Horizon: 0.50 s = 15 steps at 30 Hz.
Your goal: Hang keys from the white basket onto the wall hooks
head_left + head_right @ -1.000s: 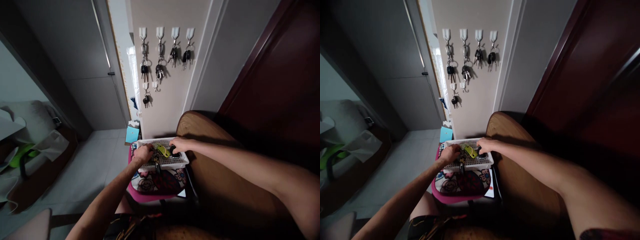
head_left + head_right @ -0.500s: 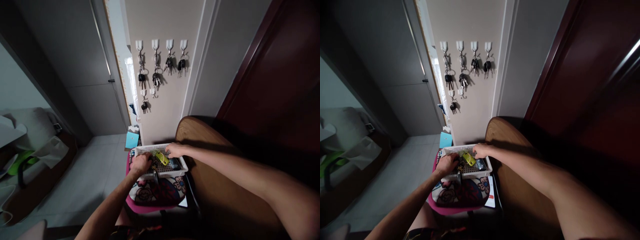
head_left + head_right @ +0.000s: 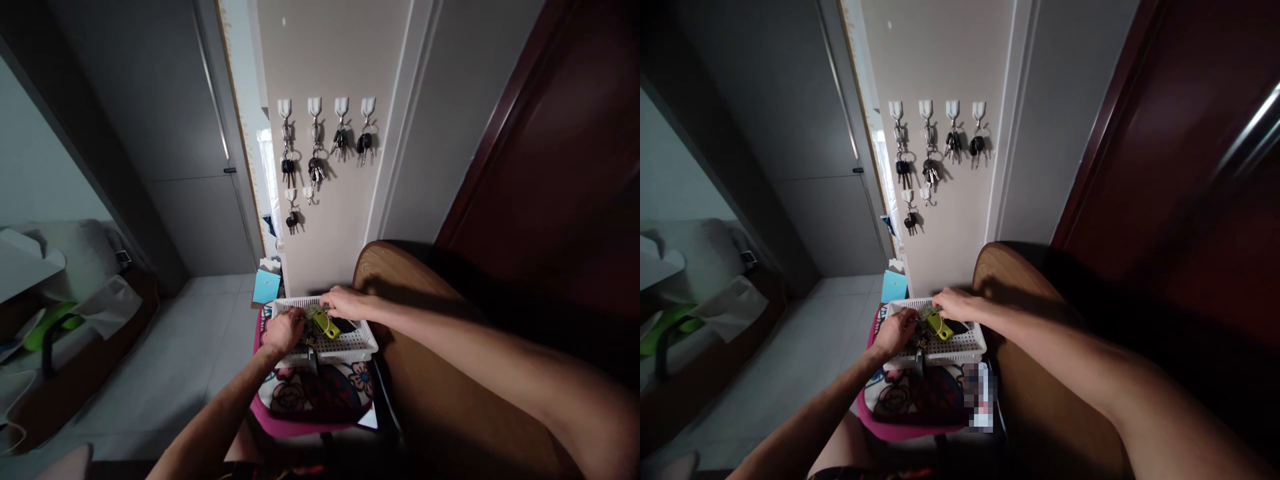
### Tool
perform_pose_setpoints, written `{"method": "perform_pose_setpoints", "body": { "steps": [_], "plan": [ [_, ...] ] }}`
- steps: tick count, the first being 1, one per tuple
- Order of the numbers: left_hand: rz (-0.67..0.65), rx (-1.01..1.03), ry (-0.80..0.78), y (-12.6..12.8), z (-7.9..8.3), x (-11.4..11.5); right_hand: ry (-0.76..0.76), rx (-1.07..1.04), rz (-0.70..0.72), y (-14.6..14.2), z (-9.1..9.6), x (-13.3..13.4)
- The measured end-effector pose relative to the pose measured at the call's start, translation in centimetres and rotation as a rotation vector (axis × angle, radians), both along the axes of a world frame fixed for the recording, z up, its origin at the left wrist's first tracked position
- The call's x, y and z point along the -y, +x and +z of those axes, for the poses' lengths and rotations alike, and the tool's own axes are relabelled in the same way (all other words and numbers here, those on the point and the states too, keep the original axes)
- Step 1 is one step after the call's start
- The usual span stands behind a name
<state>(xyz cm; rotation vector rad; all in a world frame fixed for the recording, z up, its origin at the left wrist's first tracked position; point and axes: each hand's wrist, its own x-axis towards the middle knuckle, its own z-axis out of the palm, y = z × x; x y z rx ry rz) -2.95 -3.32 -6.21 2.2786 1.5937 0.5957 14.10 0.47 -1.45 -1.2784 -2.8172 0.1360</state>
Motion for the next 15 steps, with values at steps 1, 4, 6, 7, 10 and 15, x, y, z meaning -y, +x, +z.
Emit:
{"method": "perform_pose_setpoints", "body": {
  "steps": [1,4,6,7,10,15],
  "plan": [
    [-0.017,0.052,0.007,0.3,0.1,0.0,0.016,0.0,0.027,-0.1,0.2,0.1],
    [-0.061,0.265,-0.018,1.8,0.3,-0.1,0.047,-0.055,0.074,-0.4,0.6,0.1],
    [-0.049,0.446,-0.102,3.0,0.4,-0.4,0.058,-0.128,0.067,-0.5,1.0,0.1],
    [-0.042,0.536,-0.156,3.5,0.5,-0.6,0.064,-0.169,0.061,-0.6,1.2,0.0],
    [-0.088,0.777,-0.276,4.5,0.8,-1.1,0.082,-0.268,0.062,-0.8,1.9,0.3],
    [-0.172,1.013,-0.332,4.3,1.4,-1.5,0.085,-0.401,0.064,-1.2,2.8,1.0]
  ]
}}
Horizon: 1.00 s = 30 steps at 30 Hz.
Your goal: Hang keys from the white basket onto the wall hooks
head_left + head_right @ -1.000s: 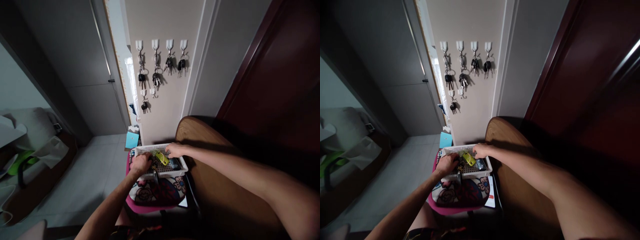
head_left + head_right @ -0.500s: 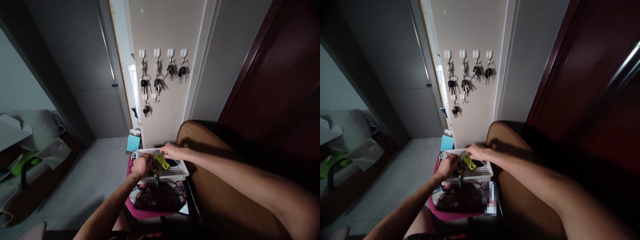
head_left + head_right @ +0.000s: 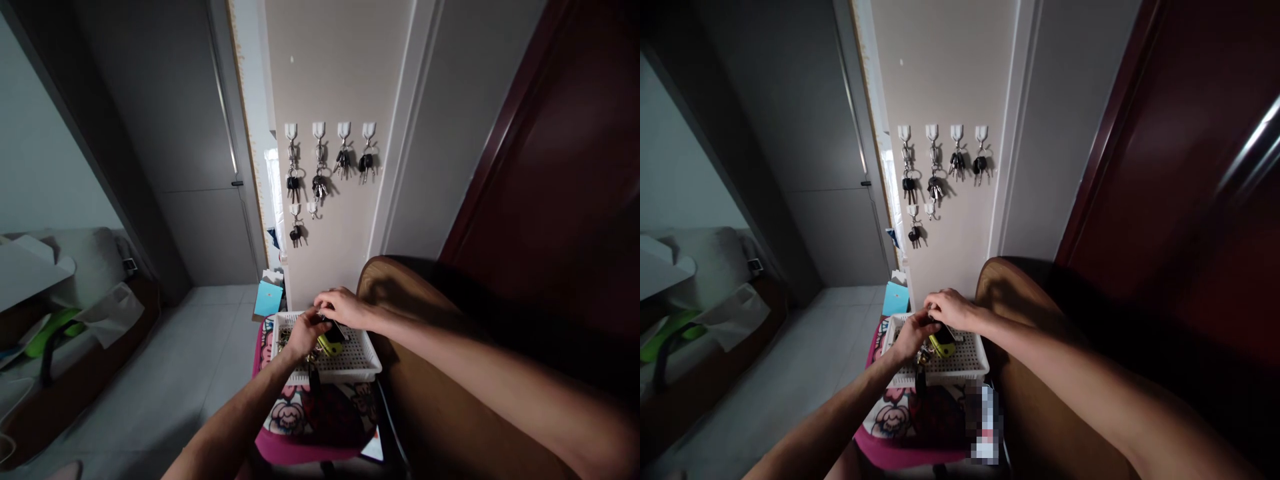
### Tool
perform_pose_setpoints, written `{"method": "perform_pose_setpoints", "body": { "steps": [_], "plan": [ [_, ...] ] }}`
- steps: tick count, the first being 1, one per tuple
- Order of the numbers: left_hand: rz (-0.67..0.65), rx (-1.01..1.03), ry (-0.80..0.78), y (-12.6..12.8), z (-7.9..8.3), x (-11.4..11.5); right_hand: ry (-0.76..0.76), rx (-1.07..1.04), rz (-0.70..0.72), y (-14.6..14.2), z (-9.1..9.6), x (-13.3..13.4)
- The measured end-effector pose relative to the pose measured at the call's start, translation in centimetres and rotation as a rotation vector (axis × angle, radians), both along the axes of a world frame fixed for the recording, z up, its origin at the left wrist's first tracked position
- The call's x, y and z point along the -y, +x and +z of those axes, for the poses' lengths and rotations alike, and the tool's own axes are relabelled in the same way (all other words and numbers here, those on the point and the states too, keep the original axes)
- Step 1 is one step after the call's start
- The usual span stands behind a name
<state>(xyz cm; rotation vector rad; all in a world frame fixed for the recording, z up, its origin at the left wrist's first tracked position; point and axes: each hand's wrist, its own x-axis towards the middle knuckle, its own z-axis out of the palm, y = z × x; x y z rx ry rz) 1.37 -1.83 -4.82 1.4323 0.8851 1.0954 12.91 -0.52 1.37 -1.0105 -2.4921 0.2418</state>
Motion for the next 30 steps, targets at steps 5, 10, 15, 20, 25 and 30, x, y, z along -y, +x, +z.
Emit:
{"method": "perform_pose_setpoints", "body": {
  "steps": [5,10,15,20,25,30],
  "plan": [
    [0.069,0.056,-0.005,-0.5,0.9,-0.3,0.035,-0.175,-0.028,-0.4,0.1,0.0],
    [0.052,0.049,-0.006,-0.6,1.3,-0.4,-0.046,-0.253,-0.198,0.0,0.0,-0.9],
    [0.079,-0.039,0.023,-1.1,1.8,-1.0,-0.222,-0.196,-0.232,0.7,0.3,-1.4],
    [0.175,-0.19,0.123,-2.2,4.3,-3.1,-0.26,-0.324,-0.238,0.3,2.1,-3.8],
    [0.264,-0.323,0.173,-2.4,7.5,-5.6,-0.241,-0.542,-0.365,-0.6,6.1,-7.7],
    [0.245,-0.369,0.194,-1.7,8.4,-6.5,-0.213,-0.708,-0.467,-1.2,8.9,-11.2]
  ]
}}
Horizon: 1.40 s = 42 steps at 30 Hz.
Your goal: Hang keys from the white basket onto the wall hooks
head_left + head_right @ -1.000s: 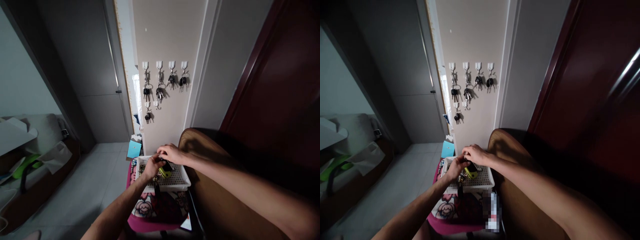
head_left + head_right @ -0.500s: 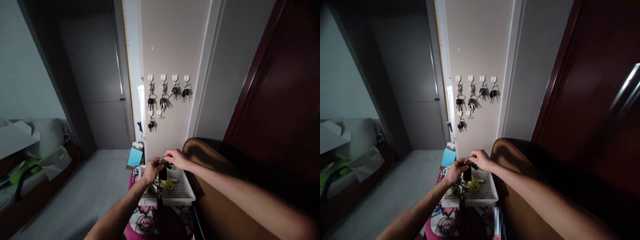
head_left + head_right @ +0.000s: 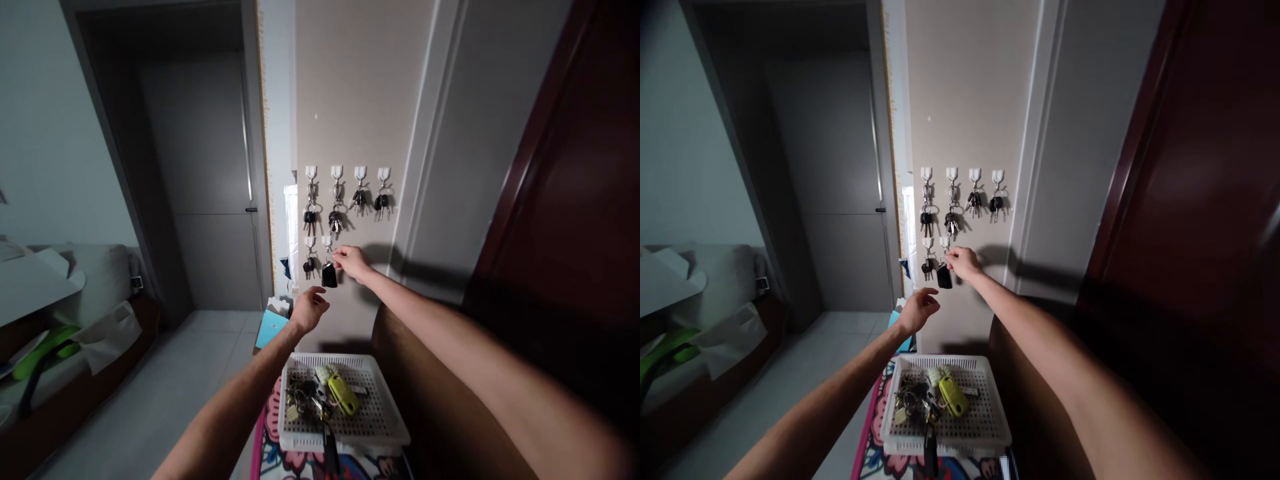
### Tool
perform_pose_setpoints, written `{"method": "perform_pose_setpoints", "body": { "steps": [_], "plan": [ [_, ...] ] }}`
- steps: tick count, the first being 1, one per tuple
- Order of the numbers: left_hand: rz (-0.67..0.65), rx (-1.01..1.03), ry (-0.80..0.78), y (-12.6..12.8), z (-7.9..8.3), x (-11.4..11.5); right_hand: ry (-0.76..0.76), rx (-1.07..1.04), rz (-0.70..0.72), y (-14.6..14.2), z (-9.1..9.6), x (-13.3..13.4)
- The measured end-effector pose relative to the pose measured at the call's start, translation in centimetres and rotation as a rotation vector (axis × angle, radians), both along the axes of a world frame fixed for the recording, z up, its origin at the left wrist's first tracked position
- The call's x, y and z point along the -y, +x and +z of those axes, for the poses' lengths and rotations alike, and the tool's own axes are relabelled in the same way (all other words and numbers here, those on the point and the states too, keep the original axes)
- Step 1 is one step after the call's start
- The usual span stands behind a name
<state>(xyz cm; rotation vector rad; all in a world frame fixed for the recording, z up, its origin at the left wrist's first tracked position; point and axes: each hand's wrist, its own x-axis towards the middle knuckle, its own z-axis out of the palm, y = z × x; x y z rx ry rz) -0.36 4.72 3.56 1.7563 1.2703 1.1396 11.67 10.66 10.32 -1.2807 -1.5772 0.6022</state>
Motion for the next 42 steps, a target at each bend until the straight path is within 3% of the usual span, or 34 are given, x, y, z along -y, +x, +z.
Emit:
{"method": "perform_pose_setpoints", "body": {
  "steps": [7,15,20,25,30,33,37,42],
  "plan": [
    [-0.019,-0.033,-0.022,-0.4,-1.3,-0.8,-0.009,-0.008,-0.124,-0.6,0.7,-3.6],
    [0.016,-0.054,-0.088,-1.6,-3.0,-0.2,-0.065,0.079,-0.195,-0.3,-1.2,-4.8],
    [-0.003,-0.062,-0.128,-2.1,-5.6,1.8,-0.068,0.296,-0.13,1.2,-2.4,-1.5],
    [-0.06,-0.147,-0.223,-1.8,-9.0,4.4,-0.05,0.637,0.161,4.0,-5.5,4.6],
    [-0.103,-0.258,-0.207,-0.9,-11.6,6.3,-0.273,0.9,0.417,6.6,-9.5,9.5],
    [-0.08,-0.278,-0.171,-0.7,-11.9,6.7,-0.34,1.105,0.448,6.7,-11.0,10.5],
    [-0.041,-0.267,-0.227,-0.9,-11.2,7.0,-0.264,1.158,0.454,5.6,-12.2,10.7],
    [-0.022,-0.281,-0.21,-1.1,-11.2,6.8,-0.283,1.322,0.433,4.5,-14.2,11.6]
  ]
}}
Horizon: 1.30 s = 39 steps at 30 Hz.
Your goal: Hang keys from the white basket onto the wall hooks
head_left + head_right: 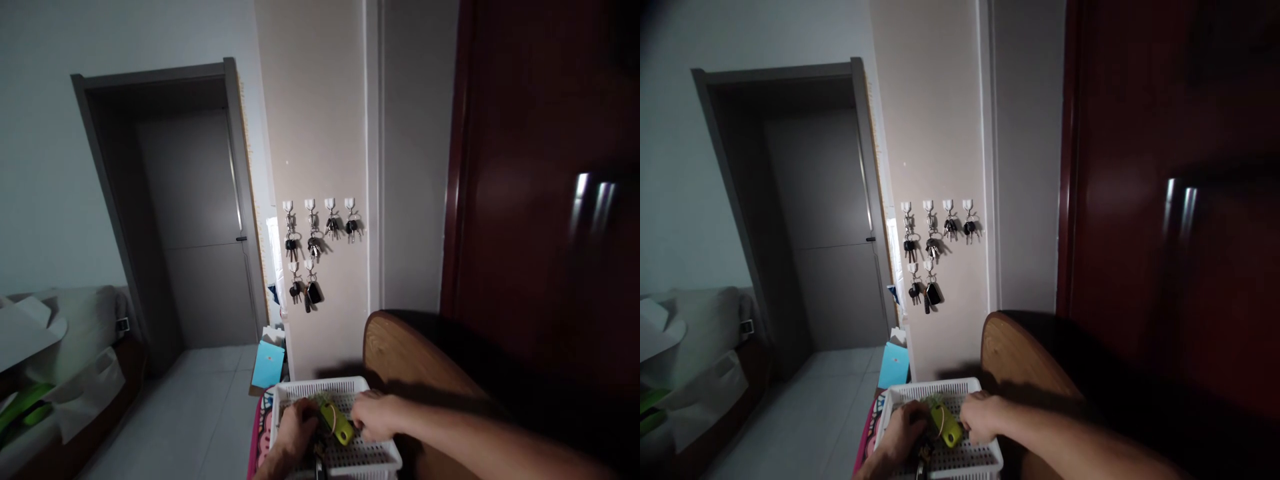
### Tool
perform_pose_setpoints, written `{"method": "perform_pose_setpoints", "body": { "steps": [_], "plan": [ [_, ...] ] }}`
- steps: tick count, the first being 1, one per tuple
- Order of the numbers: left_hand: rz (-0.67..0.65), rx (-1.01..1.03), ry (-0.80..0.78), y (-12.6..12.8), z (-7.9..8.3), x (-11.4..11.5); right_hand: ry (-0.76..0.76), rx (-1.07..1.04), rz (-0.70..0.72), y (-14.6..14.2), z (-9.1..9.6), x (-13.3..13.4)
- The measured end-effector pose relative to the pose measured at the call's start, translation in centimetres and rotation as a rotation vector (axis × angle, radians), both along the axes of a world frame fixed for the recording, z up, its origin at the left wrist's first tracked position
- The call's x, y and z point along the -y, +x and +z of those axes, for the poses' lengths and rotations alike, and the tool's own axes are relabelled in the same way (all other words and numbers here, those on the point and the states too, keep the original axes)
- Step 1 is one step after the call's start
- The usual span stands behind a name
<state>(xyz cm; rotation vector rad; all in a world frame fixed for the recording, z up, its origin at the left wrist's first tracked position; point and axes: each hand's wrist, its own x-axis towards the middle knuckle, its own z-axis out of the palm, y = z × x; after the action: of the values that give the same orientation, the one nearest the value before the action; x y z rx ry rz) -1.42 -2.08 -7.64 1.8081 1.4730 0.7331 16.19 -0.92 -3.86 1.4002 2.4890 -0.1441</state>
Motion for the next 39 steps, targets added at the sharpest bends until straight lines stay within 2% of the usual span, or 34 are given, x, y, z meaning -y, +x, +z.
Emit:
{"method": "perform_pose_setpoints", "body": {
  "steps": [3,6,13,17,21,27,33,39],
  "plan": [
    [-0.009,-0.011,0.048,-0.2,-0.6,-0.1,0.01,0.031,0.005,0.0,-0.4,0.4],
    [-0.028,-0.037,0.08,-0.4,-0.8,0.0,-0.009,0.005,-0.003,0.1,0.0,0.5],
    [-0.072,-0.328,0.189,-0.5,0.0,1.0,0.01,0.01,0.033,-0.2,1.1,0.6],
    [-0.121,-0.4,0.186,-0.8,0.0,1.2,0.014,-0.011,0.048,-0.4,1.8,0.9],
    [-0.175,-0.366,0.173,-1.1,-0.1,1.3,0.045,-0.063,0.042,-0.5,2.4,0.9],
    [-0.149,-0.321,0.141,-1.3,-0.1,1.5,0.038,-0.138,0.015,-0.4,2.5,0.3],
    [-0.133,-0.318,0.16,-1.4,-0.1,1.6,0.014,-0.086,-0.012,-0.5,2.6,0.3],
    [-0.102,-0.333,0.163,-1.5,-0.1,1.7,-0.018,-0.144,-0.1,-0.6,2.3,0.2]
  ]
}}
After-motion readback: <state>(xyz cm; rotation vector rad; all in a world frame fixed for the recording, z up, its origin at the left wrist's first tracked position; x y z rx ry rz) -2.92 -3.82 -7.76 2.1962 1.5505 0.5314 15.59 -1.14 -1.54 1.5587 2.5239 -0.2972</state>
